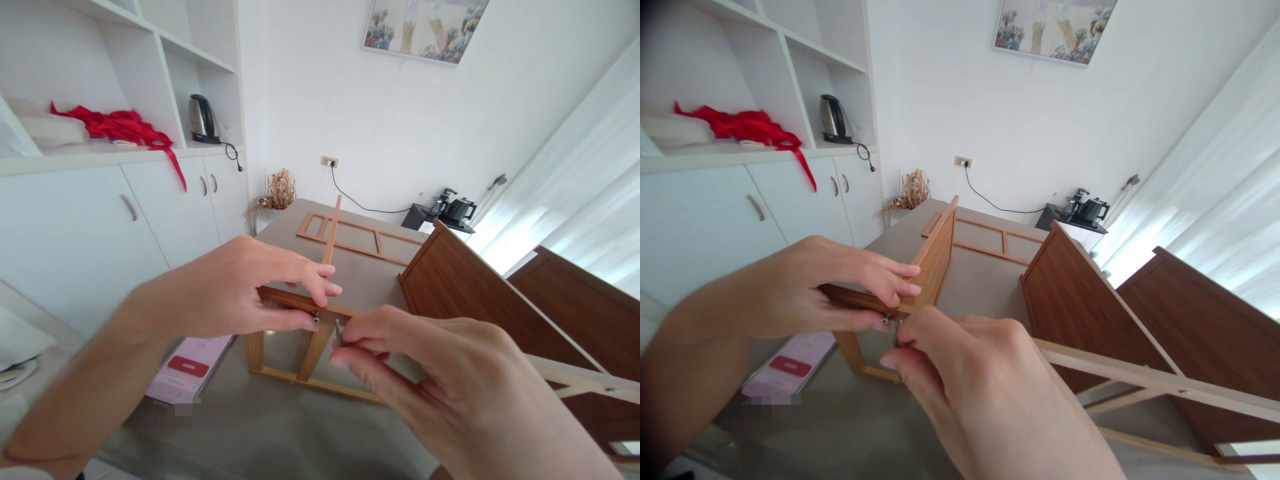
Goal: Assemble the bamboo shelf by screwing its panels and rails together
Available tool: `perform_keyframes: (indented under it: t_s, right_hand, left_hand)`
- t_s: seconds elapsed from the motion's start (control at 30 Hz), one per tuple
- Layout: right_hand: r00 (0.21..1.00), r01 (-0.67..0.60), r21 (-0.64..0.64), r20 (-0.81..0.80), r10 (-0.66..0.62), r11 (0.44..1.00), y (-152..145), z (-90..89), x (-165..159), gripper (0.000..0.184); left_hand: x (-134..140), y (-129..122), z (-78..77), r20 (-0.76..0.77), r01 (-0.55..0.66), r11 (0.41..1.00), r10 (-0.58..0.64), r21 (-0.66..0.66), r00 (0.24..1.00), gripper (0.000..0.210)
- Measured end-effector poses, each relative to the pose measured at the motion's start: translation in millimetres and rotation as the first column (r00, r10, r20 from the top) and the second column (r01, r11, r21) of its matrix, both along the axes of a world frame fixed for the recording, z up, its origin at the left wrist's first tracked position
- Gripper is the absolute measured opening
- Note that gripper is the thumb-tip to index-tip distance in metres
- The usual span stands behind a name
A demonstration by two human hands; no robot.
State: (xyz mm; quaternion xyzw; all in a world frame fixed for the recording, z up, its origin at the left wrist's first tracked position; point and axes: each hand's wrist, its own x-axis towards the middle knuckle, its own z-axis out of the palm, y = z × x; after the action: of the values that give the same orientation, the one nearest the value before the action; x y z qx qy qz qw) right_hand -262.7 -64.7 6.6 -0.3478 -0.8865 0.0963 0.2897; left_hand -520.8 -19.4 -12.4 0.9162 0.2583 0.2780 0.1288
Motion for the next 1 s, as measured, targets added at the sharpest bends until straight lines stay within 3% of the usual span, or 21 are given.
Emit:
perform_keyframes:
  t_s: [0.2,0.53,0.73,1.0]
  right_hand:
    - [0.992,-0.109,0.031,0.063,0.106,0.994,-2,-0.5,1,0.016]
    - [0.993,-0.017,0.195,0.116,-0.006,0.981,-5,2.3,-9,0.017]
    - [1.000,0.006,0.171,0.029,-0.011,0.985,-7,2.9,-11,0.013]
    - [0.994,-0.068,0.186,0.096,0.050,0.980,-2,4.5,-11,0.014]
  left_hand:
    - [0,1,-0.5,0.004,-0.012,1.000,0.012,-0.012,1.000,0.020]
    - [1,-1,-1.0,0.019,-0.008,1.000,0.008,0.011,1.000,0.020]
    - [2,-1,-1.6,0.028,-0.023,1.000,0.023,-0.001,0.999,0.021]
    - [3,-3,2.3,0.016,-0.033,0.999,0.033,0.035,0.999,0.015]
